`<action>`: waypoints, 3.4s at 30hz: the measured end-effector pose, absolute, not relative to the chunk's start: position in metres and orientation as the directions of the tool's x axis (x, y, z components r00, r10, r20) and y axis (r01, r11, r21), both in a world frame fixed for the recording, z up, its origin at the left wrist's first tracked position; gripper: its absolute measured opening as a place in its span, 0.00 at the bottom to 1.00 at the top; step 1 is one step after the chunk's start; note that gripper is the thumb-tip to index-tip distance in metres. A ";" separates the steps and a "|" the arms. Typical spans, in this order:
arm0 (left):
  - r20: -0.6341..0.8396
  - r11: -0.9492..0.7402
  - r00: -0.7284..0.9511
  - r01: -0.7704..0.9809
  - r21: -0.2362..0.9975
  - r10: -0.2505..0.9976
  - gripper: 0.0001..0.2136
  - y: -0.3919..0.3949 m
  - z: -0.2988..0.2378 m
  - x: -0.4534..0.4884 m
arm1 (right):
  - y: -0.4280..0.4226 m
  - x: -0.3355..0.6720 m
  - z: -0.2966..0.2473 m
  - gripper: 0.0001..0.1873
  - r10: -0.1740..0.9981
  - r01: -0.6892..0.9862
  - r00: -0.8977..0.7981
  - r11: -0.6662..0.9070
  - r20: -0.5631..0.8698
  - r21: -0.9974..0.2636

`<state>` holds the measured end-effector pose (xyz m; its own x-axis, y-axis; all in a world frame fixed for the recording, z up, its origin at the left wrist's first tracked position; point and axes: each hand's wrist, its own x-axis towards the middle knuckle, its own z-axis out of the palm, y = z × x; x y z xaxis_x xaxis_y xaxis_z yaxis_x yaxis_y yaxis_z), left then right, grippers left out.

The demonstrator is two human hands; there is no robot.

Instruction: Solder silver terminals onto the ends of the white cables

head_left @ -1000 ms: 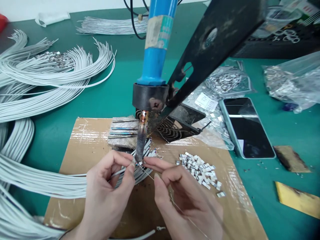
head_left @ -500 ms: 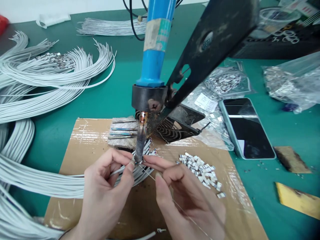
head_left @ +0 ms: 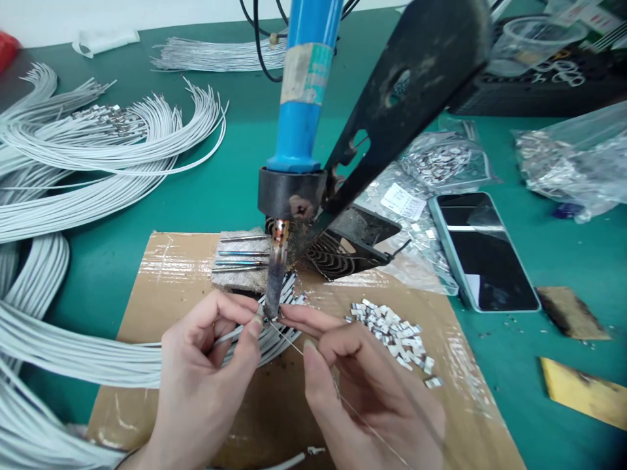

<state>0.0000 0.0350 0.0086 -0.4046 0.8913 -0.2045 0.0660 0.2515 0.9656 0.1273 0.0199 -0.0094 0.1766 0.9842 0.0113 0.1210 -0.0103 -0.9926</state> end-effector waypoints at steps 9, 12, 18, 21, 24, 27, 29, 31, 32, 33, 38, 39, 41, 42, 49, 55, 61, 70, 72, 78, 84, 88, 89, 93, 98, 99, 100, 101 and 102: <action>-0.198 0.241 -0.393 0.063 0.968 0.898 0.07 0.035 0.009 0.000 | 0.019 0.126 -0.009 0.13 0.983 0.093 0.183 -0.020 -0.003 -0.995; -0.194 0.240 -0.394 0.070 0.968 0.899 0.07 0.035 0.008 -0.001 | 0.020 0.126 -0.010 0.13 0.986 0.091 0.164 -0.010 0.005 -0.996; -0.184 0.229 -0.391 0.071 0.971 0.902 0.07 0.035 0.008 0.000 | 0.020 0.127 -0.012 0.12 0.986 0.095 0.168 0.000 0.016 -0.995; -0.172 0.219 -0.398 0.076 0.973 0.901 0.07 0.034 0.008 0.001 | 0.020 0.126 -0.011 0.12 0.986 0.086 0.169 -0.002 0.012 -0.996; -0.150 0.200 -0.406 0.082 0.976 0.901 0.08 0.033 0.008 0.001 | 0.020 0.126 -0.010 0.13 0.986 0.066 0.167 -0.001 0.010 -0.998; -0.134 0.184 -0.394 0.091 0.979 0.909 0.08 0.034 0.007 -0.004 | 0.020 0.126 -0.009 0.13 0.987 0.076 0.161 0.003 0.016 -0.997; -0.130 0.182 -0.333 0.130 0.975 0.934 0.09 0.036 0.006 -0.009 | 0.020 0.126 -0.010 0.13 0.986 0.092 0.163 0.007 0.022 -0.996; -0.133 0.184 -0.286 0.159 0.970 0.949 0.09 0.036 0.005 -0.012 | 0.020 0.126 -0.011 0.13 0.987 0.101 0.161 0.008 0.024 -0.995; -0.138 0.189 -0.293 0.153 0.970 0.946 0.09 0.036 0.005 -0.011 | 0.020 0.126 -0.011 0.13 0.987 0.102 0.158 0.007 0.023 -0.995; -0.142 0.193 -0.321 0.133 0.972 0.936 0.09 0.036 0.005 -0.010 | 0.020 0.126 -0.012 0.12 0.988 0.102 0.155 0.006 0.022 -0.995; -0.160 0.203 -0.386 0.072 0.977 0.908 0.08 0.034 0.006 0.000 | 0.019 0.126 -0.015 0.12 0.989 0.091 0.149 0.010 0.023 -0.996; -0.164 0.207 -0.388 0.071 0.976 0.907 0.08 0.034 0.006 0.001 | 0.019 0.126 -0.015 0.12 0.988 0.089 0.151 0.012 0.025 -0.996; -0.172 0.214 -0.394 0.064 0.975 0.903 0.07 0.033 0.006 0.002 | 0.018 0.126 -0.016 0.12 0.987 0.089 0.156 0.021 0.035 -0.996; -0.174 0.216 -0.398 0.062 0.974 0.901 0.07 0.033 0.007 0.001 | 0.018 0.126 -0.016 0.12 0.987 0.090 0.158 0.028 0.042 -0.996; -0.165 0.205 -0.402 0.059 0.977 0.901 0.07 0.033 0.007 0.001 | 0.019 0.125 -0.016 0.12 0.983 0.112 0.168 0.055 0.074 -0.992; -0.142 0.179 -0.350 0.077 0.981 0.926 0.08 0.034 0.005 -0.005 | 0.020 0.123 -0.017 0.12 0.982 0.106 0.177 0.055 0.074 -0.993; -0.139 0.175 -0.377 0.063 0.983 0.916 0.08 0.034 0.004 -0.004 | 0.020 0.123 -0.016 0.12 0.980 0.098 0.186 0.048 0.065 -0.994; -0.087 0.133 -0.242 0.183 0.974 0.966 0.09 0.035 0.002 -0.017 | 0.019 0.122 -0.015 0.12 0.981 0.081 0.190 0.031 0.046 -0.996; -0.095 0.140 -0.216 0.202 0.969 0.972 0.09 0.035 0.002 -0.018 | 0.020 0.122 -0.015 0.12 0.981 0.096 0.193 0.021 0.039 -0.995; -0.150 0.192 -0.284 0.129 0.973 0.947 0.07 0.033 0.006 -0.010 | 0.021 0.123 -0.014 0.12 0.979 0.115 0.200 0.028 0.051 -0.993; -0.177 0.219 -0.369 0.074 0.973 0.912 0.07 0.031 0.010 0.000 | 0.021 0.122 -0.013 0.12 0.976 0.130 0.204 0.047 0.074 -0.990; -0.173 0.222 -0.366 0.095 0.970 0.914 0.07 0.032 0.009 0.000 | 0.021 0.123 -0.014 0.12 0.974 0.160 0.203 0.063 0.095 -0.985; -0.174 0.223 -0.364 0.097 0.970 0.915 0.07 0.032 0.009 -0.002 | 0.021 0.123 -0.014 0.12 0.974 0.166 0.202 0.066 0.100 -0.984; -0.163 0.208 -0.275 0.142 0.968 0.947 0.08 0.033 0.006 -0.011 | 0.022 0.124 -0.014 0.12 0.974 0.186 0.200 0.071 0.108 -0.980; -0.145 0.186 -0.233 0.163 0.969 0.962 0.07 0.033 0.005 -0.014 | 0.022 0.124 -0.015 0.11 0.972 0.186 0.198 0.087 0.125 -0.979; -0.152 0.195 -0.261 0.146 0.970 0.953 0.07 0.033 0.006 -0.012 | 0.022 0.124 -0.015 0.11 0.972 0.183 0.198 0.089 0.125 -0.979; -0.161 0.206 -0.293 0.128 0.970 0.942 0.07 0.032 0.006 -0.010 | 0.022 0.124 -0.015 0.11 0.972 0.180 0.198 0.090 0.126 -0.980; -0.171 0.217 -0.324 0.110 0.970 0.930 0.07 0.032 0.007 -0.007 | 0.021 0.124 -0.015 0.11 0.972 0.178 0.199 0.090 0.126 -0.980; -0.179 0.227 -0.355 0.097 0.969 0.918 0.07 0.032 0.008 -0.004 | 0.021 0.124 -0.016 0.11 0.971 0.180 0.201 0.091 0.127 -0.979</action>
<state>-0.0042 0.0315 0.0077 -0.3546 0.9177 -0.1794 0.0967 0.2269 0.9691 0.1237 0.0213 -0.0155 0.2005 0.9714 0.1268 0.1799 0.0908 -0.9795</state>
